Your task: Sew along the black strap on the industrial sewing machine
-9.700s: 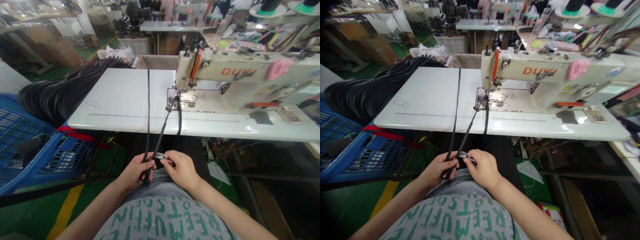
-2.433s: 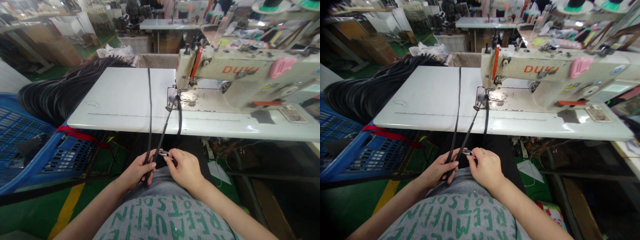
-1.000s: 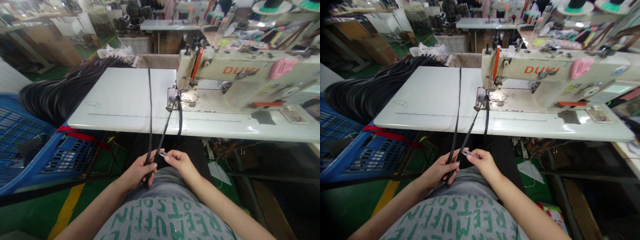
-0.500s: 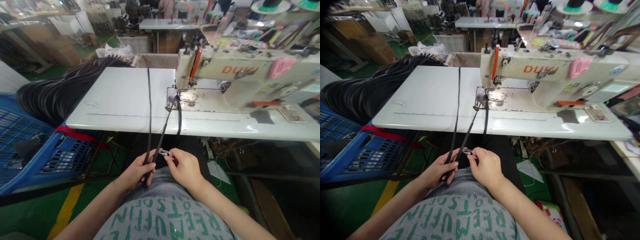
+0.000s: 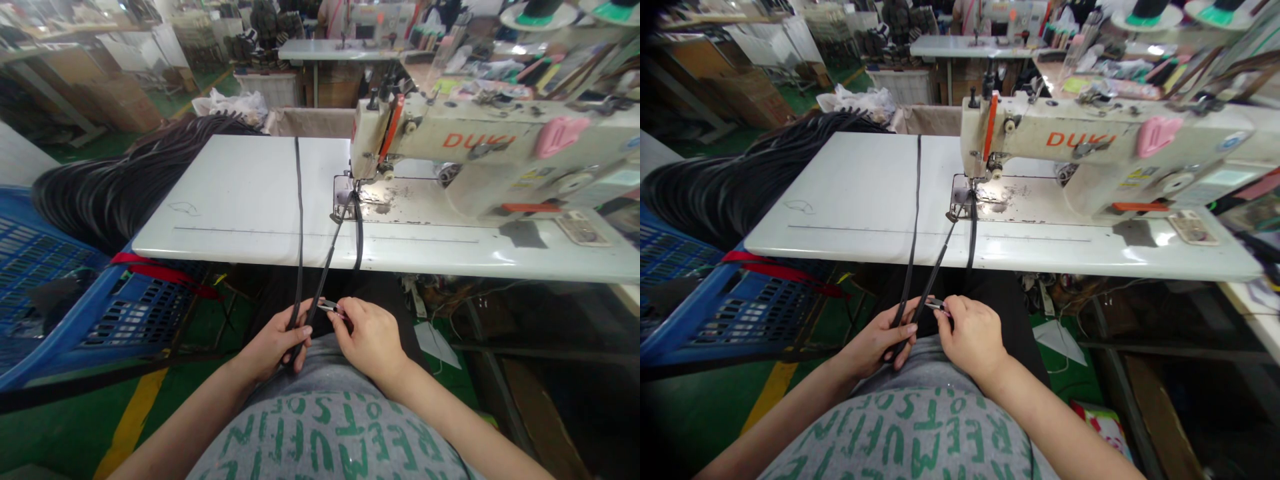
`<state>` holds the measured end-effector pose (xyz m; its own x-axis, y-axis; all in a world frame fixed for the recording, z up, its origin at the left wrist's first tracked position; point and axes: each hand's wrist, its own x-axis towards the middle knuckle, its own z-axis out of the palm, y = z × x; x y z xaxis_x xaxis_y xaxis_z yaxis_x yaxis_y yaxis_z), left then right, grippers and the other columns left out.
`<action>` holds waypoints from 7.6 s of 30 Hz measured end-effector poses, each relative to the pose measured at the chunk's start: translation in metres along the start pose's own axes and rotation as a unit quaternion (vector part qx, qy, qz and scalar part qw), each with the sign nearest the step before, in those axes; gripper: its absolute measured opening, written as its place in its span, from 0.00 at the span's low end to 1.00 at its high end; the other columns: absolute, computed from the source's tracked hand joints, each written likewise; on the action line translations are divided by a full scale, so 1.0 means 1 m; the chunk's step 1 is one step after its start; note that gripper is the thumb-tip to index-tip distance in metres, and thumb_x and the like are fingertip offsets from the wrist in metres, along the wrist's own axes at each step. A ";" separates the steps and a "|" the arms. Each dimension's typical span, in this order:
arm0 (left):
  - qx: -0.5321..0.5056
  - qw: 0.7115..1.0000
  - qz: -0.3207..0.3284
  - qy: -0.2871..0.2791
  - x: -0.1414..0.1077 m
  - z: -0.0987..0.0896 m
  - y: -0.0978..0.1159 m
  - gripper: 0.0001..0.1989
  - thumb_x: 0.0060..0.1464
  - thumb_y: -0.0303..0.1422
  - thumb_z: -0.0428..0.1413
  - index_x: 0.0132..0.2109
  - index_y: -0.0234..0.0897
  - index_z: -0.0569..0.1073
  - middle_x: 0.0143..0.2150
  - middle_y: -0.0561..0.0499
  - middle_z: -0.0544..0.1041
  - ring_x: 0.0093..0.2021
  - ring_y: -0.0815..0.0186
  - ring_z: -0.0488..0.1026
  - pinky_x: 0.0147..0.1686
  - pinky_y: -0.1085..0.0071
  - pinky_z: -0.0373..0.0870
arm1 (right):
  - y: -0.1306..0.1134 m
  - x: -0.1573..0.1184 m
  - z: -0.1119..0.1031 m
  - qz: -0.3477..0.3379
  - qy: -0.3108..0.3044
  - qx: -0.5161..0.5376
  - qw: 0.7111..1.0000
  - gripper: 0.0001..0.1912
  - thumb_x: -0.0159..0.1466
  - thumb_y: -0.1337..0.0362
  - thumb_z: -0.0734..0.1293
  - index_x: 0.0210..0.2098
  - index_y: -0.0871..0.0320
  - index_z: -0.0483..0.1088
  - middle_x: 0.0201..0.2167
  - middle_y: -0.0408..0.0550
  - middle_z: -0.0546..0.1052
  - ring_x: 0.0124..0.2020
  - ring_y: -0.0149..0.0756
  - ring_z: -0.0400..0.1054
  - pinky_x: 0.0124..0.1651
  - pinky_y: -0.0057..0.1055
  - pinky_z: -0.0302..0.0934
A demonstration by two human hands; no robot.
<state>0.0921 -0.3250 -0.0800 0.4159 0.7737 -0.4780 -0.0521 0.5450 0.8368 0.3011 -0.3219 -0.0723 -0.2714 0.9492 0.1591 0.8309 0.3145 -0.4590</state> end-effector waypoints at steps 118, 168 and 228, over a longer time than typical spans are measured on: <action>0.027 0.970 0.064 0.235 -0.006 -0.011 -0.014 0.18 0.42 0.34 0.69 0.43 0.36 0.79 0.41 0.48 0.82 0.42 0.61 0.80 0.49 0.64 0.75 | 0.014 0.032 0.053 0.305 0.094 0.628 0.709 0.17 0.54 0.51 0.78 0.34 0.58 0.82 0.17 0.34 0.59 0.20 0.27 0.45 0.25 0.31 0.34; 0.240 0.966 0.082 0.040 0.009 -0.002 0.002 0.15 0.59 0.40 0.62 0.49 0.36 0.83 0.36 0.48 0.80 0.34 0.64 0.77 0.38 0.68 0.73 | 0.008 0.039 0.037 0.238 0.090 0.540 0.803 0.21 0.56 0.50 0.77 0.22 0.55 0.66 0.21 0.36 0.59 0.25 0.30 0.50 0.29 0.31 0.48; 0.041 0.997 -0.004 0.071 0.016 0.002 0.003 0.23 0.45 0.38 0.70 0.48 0.31 0.84 0.36 0.46 0.82 0.33 0.65 0.77 0.34 0.71 0.71 | 0.007 -0.013 -0.005 -0.071 0.029 -0.077 0.994 0.08 0.72 0.61 0.66 0.36 0.56 0.74 0.31 0.48 0.78 0.35 0.41 0.70 0.42 0.37 0.58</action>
<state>0.1004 -0.3115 -0.0844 0.2827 0.8107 -0.5126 0.0273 0.5274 0.8492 0.3129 -0.3318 -0.0731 -0.3674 0.8917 0.2645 0.8513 0.4369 -0.2904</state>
